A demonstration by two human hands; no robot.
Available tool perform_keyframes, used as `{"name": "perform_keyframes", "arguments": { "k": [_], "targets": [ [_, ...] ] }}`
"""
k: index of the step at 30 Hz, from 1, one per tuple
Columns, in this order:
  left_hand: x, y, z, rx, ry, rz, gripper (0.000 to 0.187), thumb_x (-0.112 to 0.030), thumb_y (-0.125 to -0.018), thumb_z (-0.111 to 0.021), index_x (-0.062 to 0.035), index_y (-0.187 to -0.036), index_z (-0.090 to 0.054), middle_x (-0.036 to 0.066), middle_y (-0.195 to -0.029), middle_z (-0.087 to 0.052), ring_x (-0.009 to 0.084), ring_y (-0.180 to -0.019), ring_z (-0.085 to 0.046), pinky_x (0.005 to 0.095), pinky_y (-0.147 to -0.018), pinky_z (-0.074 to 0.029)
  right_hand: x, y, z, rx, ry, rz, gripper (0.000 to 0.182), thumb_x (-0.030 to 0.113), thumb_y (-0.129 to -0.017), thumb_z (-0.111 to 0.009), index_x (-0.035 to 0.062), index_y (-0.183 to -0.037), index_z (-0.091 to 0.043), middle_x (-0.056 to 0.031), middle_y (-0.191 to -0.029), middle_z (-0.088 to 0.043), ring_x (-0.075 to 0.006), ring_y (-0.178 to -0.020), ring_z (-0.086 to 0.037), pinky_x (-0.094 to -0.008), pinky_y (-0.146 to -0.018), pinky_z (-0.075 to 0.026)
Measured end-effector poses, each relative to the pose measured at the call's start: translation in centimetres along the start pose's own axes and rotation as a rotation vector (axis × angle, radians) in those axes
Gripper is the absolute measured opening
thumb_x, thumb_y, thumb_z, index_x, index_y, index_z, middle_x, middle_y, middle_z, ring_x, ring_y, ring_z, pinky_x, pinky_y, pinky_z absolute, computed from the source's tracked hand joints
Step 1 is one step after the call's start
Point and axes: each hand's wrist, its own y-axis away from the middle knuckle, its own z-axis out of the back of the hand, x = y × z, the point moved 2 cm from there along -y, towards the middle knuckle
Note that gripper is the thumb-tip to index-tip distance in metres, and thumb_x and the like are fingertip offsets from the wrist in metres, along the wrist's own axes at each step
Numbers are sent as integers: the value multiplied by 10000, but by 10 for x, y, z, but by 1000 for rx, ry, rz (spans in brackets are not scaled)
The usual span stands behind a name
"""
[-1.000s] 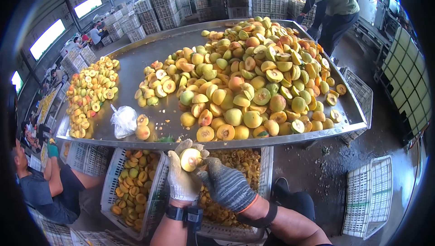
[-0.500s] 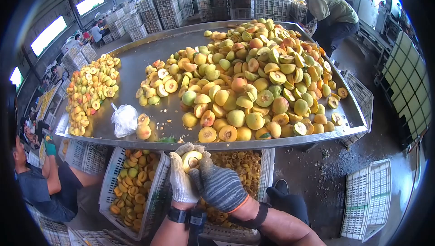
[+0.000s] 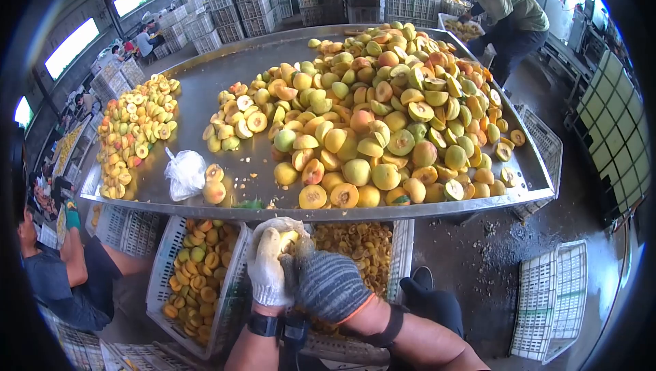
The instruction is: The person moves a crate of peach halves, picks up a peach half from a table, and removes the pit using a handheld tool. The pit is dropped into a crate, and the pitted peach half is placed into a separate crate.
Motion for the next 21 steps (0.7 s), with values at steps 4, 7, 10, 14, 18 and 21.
{"name": "perform_keyframes", "arguments": {
  "k": [4, 7, 10, 14, 18, 21],
  "targets": [
    [-2, -9, 2, 146, -293, -101, 209, -150, -989, -525, 19, -1024, -644, 115, -965, -690, 206, -899, -656, 322, -843, -525, -10, -4, 9, 13, -85, 75, 315, 291, -955, -555, -23, -941, -576, -171, -510, -517, -359, -459, -539, -486, -433, -382],
    [8, -11, -9, -59, 115, 141, 196, -169, -991, -552, -2, -1031, -645, 102, -970, -691, 197, -905, -660, 330, -836, -538, -8, -4, -2, 10, -6, -48, 358, 295, -925, -558, -50, -1020, -580, -200, -642, -634, -358, -608, -659, -463, -525, -502],
    [14, -6, -7, -75, 174, 111, 197, -180, -995, -548, -6, -1037, -632, 105, -1002, -681, 210, -913, -657, 346, -855, -538, -15, -2, -16, -55, 23, -43, 459, 360, -989, -501, -77, -1131, -518, -183, -602, -619, -335, -520, -632, -443, -451, -465],
    [10, -1, -11, -71, 224, 55, 202, -181, -998, -536, -2, -1042, -618, 118, -1024, -669, 229, -928, -652, 361, -874, -532, -11, 3, -28, -119, -15, -99, 378, 272, -888, -599, -15, -1128, -541, -159, -744, -635, -324, -585, -631, -415, -493, -473],
    [9, -3, -5, -37, 246, 26, 181, -151, -982, -522, 1, -1026, -610, 126, -1016, -662, 242, -936, -645, 372, -893, -522, -8, 0, -19, -81, 21, 42, 281, 243, -916, -581, 2, -1062, -584, -156, -744, -626, -319, -554, -607, -423, -473, -444],
    [5, -4, 5, 41, 146, 5, 174, -176, -983, -522, -27, -1032, -597, 116, -1030, -651, 241, -946, -631, 370, -883, -522, -13, -7, -15, -18, -62, 144, 219, 217, -941, -562, 13, -1008, -606, -146, -707, -611, -318, -541, -595, -446, -462, -427]
  ]
}}
